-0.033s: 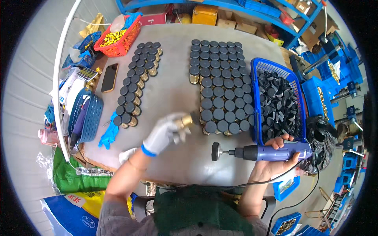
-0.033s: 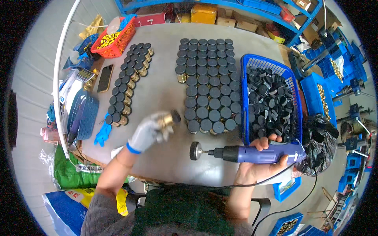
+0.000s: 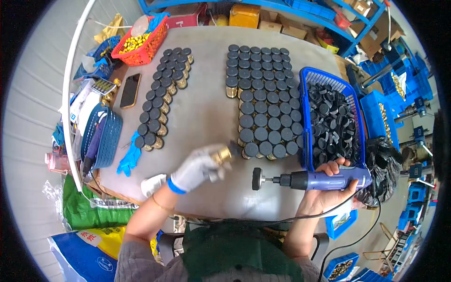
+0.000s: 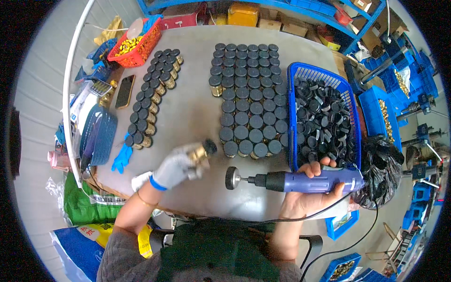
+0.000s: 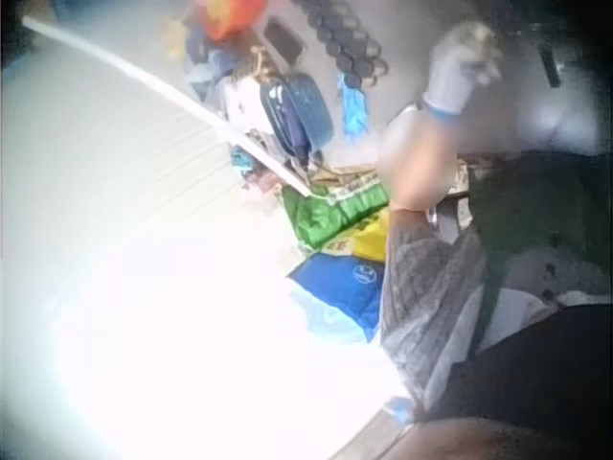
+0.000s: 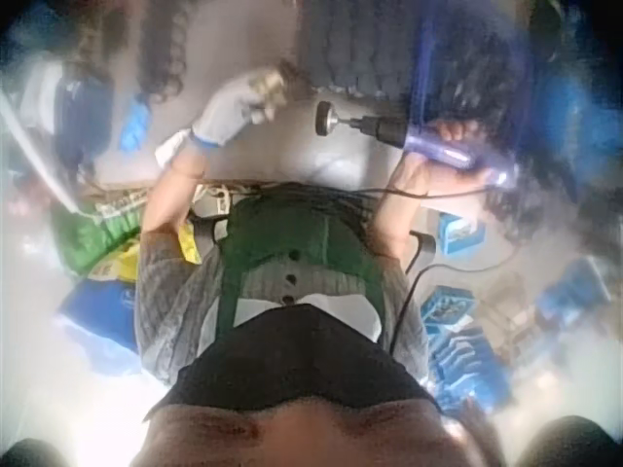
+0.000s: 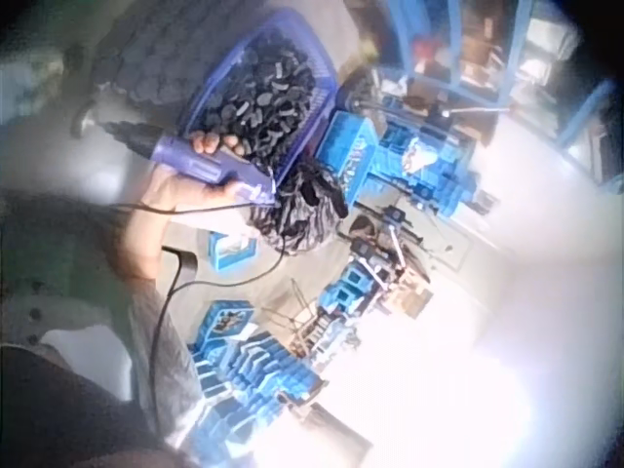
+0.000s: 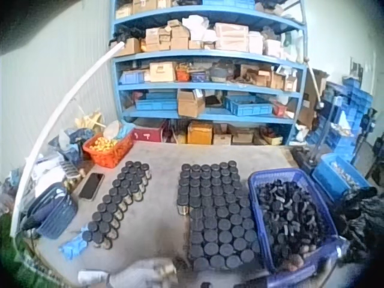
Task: The person uses a handheld rotary tool with a polishing attachment to smooth the surface of small cylindrical metal parts. They pick up each part individually from a table, apply the tool to the surface, and place the finished part back into a row. The process is repeated continuously for a large batch of parts.
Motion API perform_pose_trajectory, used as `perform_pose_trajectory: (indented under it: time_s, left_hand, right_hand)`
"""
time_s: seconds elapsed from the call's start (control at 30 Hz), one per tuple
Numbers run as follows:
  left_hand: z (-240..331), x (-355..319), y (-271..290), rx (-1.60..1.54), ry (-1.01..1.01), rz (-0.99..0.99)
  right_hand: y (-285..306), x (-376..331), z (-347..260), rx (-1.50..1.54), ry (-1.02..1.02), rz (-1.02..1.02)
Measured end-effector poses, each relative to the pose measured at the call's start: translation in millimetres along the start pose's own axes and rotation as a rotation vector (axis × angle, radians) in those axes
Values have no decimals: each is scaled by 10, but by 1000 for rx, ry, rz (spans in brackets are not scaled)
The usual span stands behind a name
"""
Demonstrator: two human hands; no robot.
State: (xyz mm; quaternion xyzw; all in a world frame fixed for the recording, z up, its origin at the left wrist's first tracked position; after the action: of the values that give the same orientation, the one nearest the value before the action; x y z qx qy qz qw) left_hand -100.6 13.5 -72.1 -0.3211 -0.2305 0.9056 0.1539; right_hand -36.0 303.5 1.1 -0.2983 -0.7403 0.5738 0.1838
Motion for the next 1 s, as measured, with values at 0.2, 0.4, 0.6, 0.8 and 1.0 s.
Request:
perform_pose_trajectory:
  time_s: [0.2,0.4,0.6,0.8,1.0]
  left_hand:
    - [-128,-405,-701,1374,-324,-178]
    - [-119,-340,-734,1632,-437,13]
    - [-120,-292,-656,1518,-396,69]
    - [521,-524,-800,1685,-954,195]
    - [-18,-357,-342,621,28,-145]
  right_hand:
    - [-14,-74,128,-29,-141,-48]
    - [55,-118,91,-102,-53,-40]
    - [28,-169,88,-114,-32,-54]
    - [-14,-81,-103,-31,-32,-56]
    - [128,-37,-14,50,-81,70]
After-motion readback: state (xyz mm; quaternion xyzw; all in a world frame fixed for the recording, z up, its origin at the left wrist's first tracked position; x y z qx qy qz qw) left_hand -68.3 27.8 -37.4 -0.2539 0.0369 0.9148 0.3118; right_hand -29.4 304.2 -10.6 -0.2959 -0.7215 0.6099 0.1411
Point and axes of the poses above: each hand's wrist, its own x-axis towards the middle knuckle, its own y-axis out of the back of the hand, z = x × y, the point moved 8 cm from there along x, towards the middle knuckle, and after that the axes turned 9 degrees about z, right-handed, at the moved point
